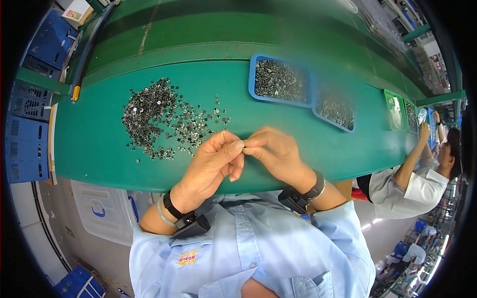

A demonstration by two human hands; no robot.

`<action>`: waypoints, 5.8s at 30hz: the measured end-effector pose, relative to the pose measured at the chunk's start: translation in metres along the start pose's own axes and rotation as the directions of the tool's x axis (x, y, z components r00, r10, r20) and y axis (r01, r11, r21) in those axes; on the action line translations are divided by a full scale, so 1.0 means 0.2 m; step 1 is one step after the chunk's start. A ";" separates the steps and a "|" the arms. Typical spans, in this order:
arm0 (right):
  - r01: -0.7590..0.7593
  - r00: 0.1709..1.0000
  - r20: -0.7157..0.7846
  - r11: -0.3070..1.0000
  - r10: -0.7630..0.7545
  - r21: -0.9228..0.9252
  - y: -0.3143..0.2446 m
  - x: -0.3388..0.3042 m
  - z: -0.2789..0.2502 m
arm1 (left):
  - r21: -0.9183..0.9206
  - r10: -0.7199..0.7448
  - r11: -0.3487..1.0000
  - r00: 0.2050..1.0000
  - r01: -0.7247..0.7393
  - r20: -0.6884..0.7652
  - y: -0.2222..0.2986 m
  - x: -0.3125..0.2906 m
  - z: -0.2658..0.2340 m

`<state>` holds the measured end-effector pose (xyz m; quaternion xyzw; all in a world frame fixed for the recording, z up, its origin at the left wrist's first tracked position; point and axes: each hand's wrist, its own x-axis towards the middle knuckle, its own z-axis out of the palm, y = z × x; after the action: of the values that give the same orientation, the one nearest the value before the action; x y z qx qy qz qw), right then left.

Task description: The person picks up a small metal component from a pile, inspects it by turning it over between their fingers, and then places it into a blue plastic tray. This process is repeated for several other components, handling them one at a time.

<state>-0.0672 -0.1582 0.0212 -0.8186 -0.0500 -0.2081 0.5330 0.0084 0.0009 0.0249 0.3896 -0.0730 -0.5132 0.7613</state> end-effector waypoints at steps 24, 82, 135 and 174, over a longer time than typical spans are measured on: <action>0.165 0.936 0.352 0.875 0.006 -0.454 0.18 0.28 0.02 | 0.059 0.079 0.996 0.980 -0.069 -0.182 0.02 -0.12 -0.14; 0.062 0.994 -0.093 0.998 -0.060 0.020 -0.06 -0.02 0.03 | -0.307 0.222 0.939 0.957 -0.158 0.185 -0.11 0.03 -0.01; 0.057 0.996 -0.064 0.997 -0.054 0.046 -0.06 0.00 0.01 | 0.076 0.138 0.987 0.990 -0.140 0.023 0.04 -0.07 0.05; -0.037 0.998 0.046 0.999 0.037 0.013 -0.12 0.04 -0.01 | 0.862 0.669 -0.188 0.581 -0.470 0.463 0.05 -0.06 0.01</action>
<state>-0.0686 -0.1506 0.0459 -0.8203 -0.0486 -0.1790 0.5410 0.0093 0.0107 0.0373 0.7301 -0.4822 0.0952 0.4747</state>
